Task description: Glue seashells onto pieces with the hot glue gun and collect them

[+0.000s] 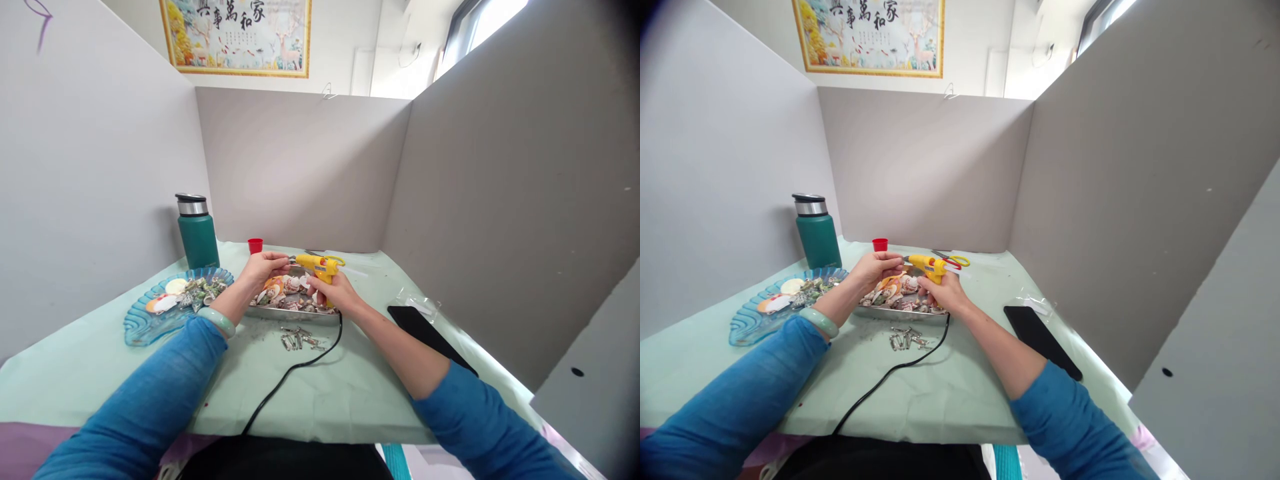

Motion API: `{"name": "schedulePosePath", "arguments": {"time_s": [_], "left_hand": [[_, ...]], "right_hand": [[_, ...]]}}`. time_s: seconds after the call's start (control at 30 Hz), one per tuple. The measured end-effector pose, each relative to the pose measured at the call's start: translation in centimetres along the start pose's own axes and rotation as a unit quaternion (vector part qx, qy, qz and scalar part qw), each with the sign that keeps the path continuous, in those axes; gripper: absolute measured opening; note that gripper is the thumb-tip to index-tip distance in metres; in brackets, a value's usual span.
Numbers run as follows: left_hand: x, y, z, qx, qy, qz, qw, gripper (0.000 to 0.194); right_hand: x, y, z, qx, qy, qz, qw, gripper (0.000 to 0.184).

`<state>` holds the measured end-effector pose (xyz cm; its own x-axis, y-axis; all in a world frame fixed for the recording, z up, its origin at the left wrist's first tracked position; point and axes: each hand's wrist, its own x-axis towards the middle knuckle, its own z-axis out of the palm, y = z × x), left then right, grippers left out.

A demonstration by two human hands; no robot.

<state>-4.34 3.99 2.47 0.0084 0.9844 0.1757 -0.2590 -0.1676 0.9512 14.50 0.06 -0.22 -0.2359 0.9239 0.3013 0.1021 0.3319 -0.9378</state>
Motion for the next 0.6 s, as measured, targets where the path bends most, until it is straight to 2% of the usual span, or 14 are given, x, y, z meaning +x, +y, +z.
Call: {"name": "schedulePosePath", "arguments": {"time_s": [0.6], "left_hand": [[0.08, -0.05, -0.03, 0.002, -0.002, -0.002, 1.000, 0.014]], "right_hand": [[-0.04, -0.01, 0.01, -0.003, -0.003, -0.003, 1.000, 0.020]]}}
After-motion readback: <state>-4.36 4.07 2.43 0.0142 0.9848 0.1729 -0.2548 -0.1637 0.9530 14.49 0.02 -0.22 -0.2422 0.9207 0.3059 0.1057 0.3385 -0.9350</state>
